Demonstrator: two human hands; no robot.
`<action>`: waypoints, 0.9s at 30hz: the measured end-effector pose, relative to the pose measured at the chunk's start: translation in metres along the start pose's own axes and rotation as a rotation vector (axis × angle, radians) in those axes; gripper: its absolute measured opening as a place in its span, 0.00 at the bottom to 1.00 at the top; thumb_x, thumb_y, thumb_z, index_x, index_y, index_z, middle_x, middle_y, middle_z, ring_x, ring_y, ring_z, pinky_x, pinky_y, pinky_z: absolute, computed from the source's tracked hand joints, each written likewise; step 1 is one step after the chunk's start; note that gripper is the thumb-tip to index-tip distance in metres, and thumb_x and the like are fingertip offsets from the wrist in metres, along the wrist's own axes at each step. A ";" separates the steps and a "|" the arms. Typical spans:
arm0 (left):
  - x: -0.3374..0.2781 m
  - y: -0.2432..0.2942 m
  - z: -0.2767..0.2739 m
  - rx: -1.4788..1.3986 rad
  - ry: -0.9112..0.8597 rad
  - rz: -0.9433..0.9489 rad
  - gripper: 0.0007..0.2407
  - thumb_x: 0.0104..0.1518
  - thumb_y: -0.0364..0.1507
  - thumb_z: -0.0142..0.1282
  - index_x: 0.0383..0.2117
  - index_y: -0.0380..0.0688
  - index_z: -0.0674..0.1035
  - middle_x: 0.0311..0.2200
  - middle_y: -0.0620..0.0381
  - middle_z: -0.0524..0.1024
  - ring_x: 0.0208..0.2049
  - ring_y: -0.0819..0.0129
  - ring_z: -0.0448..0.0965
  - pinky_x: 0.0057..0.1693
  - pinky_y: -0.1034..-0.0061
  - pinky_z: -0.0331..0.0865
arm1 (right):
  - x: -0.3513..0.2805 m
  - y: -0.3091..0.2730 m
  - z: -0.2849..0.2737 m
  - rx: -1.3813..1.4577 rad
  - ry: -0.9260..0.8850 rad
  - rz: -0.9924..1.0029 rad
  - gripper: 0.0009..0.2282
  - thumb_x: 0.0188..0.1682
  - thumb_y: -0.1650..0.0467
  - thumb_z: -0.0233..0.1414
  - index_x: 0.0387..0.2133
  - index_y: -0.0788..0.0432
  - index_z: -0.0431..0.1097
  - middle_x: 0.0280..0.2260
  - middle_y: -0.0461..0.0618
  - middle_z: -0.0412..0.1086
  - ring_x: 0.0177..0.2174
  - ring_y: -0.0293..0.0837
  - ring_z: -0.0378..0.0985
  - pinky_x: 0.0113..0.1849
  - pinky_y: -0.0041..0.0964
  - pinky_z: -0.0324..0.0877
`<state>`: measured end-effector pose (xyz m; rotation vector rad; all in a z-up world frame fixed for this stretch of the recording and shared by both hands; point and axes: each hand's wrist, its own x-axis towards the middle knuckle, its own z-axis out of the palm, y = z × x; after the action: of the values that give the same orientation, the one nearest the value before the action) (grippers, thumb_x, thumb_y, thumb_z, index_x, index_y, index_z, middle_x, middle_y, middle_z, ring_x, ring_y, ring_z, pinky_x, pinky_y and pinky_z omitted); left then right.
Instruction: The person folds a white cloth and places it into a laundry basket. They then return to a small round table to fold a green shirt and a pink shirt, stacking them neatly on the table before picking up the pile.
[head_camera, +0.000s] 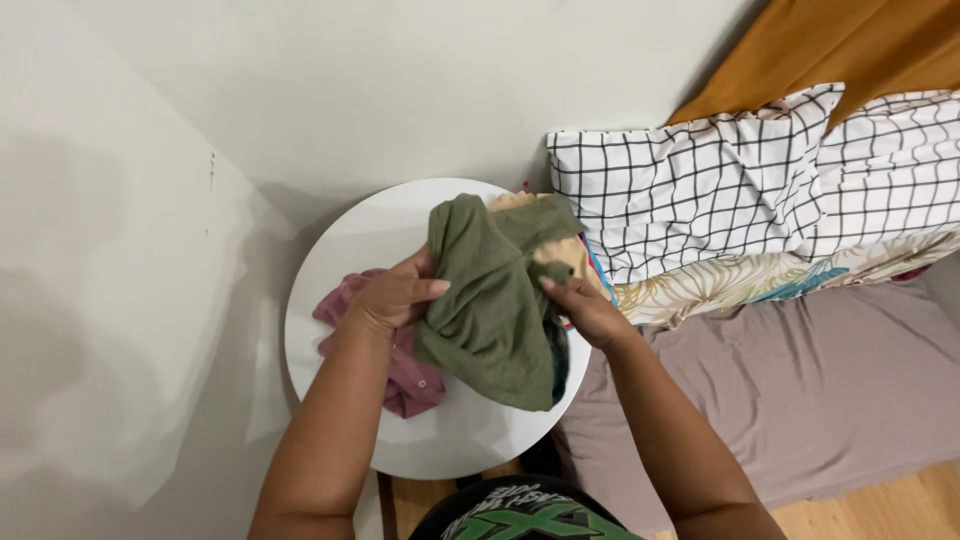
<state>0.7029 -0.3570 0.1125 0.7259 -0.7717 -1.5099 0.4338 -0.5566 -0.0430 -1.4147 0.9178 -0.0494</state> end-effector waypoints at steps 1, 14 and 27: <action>0.001 0.000 -0.002 -0.002 -0.002 0.004 0.40 0.49 0.29 0.69 0.71 0.44 0.59 0.66 0.54 0.66 0.67 0.61 0.64 0.70 0.65 0.58 | -0.006 -0.013 -0.007 -0.004 0.002 0.000 0.31 0.63 0.61 0.51 0.46 0.93 0.58 0.48 0.93 0.56 0.46 0.86 0.55 0.48 0.76 0.52; -0.020 0.097 0.009 0.763 0.380 -0.004 0.27 0.51 0.21 0.65 0.61 0.49 0.75 0.47 0.65 0.80 0.46 0.80 0.75 0.54 0.80 0.68 | -0.072 -0.168 -0.164 0.382 0.477 -0.826 0.03 0.60 0.75 0.53 0.44 0.59 0.73 0.40 0.43 0.76 0.40 0.36 0.76 0.47 0.32 0.75; -0.028 0.119 0.038 1.488 0.554 0.453 0.25 0.45 0.25 0.72 0.53 0.50 0.78 0.54 0.53 0.73 0.58 0.58 0.69 0.64 0.62 0.65 | -0.104 -0.241 -0.075 -0.109 0.206 -0.444 0.07 0.53 0.69 0.57 0.43 0.56 0.76 0.34 0.48 0.77 0.35 0.41 0.78 0.38 0.39 0.78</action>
<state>0.7426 -0.3321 0.2314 1.7741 -1.4374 -0.0564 0.4375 -0.6130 0.2241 -1.7169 0.7652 -0.4921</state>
